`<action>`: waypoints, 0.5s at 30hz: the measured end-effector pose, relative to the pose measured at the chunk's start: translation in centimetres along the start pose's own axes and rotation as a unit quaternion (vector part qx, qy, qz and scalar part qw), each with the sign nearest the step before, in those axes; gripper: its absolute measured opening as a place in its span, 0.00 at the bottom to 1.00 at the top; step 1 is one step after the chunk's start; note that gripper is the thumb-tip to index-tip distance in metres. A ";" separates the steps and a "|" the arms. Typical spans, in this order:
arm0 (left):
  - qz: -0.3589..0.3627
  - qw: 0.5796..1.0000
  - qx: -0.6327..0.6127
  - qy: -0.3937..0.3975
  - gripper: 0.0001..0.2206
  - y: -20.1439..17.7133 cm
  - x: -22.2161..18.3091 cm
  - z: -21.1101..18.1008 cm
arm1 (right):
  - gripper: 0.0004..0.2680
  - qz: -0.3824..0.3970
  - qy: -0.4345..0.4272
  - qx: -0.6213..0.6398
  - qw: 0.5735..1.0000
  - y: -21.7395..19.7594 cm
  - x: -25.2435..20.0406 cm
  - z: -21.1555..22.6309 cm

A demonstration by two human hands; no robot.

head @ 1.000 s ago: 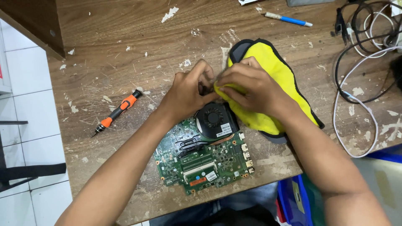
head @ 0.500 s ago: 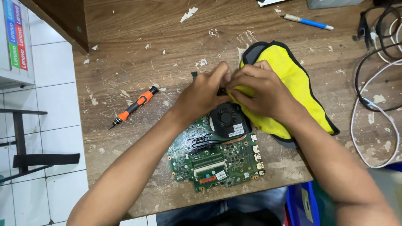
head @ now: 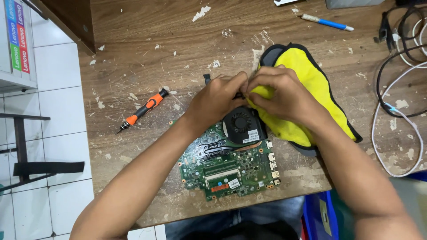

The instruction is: Repairing a motherboard by cleaning the fan area with a cloth and reconnecting the fan cable.

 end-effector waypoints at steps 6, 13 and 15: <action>-0.004 1.000 -0.011 0.014 0.20 0.4 -0.2 0.8 | 0.05 -0.034 0.012 -0.030 0.999 1.4 -0.2 -1.4; 0.006 1.000 -0.027 -0.003 0.19 0.1 -0.1 0.1 | 0.05 -0.060 0.003 -0.003 0.998 0.7 -0.2 -2.0; 0.003 0.999 -0.029 -0.018 0.20 0.4 -0.2 0.4 | 0.06 -0.041 -0.009 0.017 0.999 0.4 -0.1 -1.0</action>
Point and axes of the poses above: each hand's wrist, its own x-axis towards the middle knuckle, its own y-axis out of the palm, z = x × y, the point moved 1 cm from there along x, towards the middle knuckle, and after that the axes turned 14 degrees about -x, right-handed, at the moved point
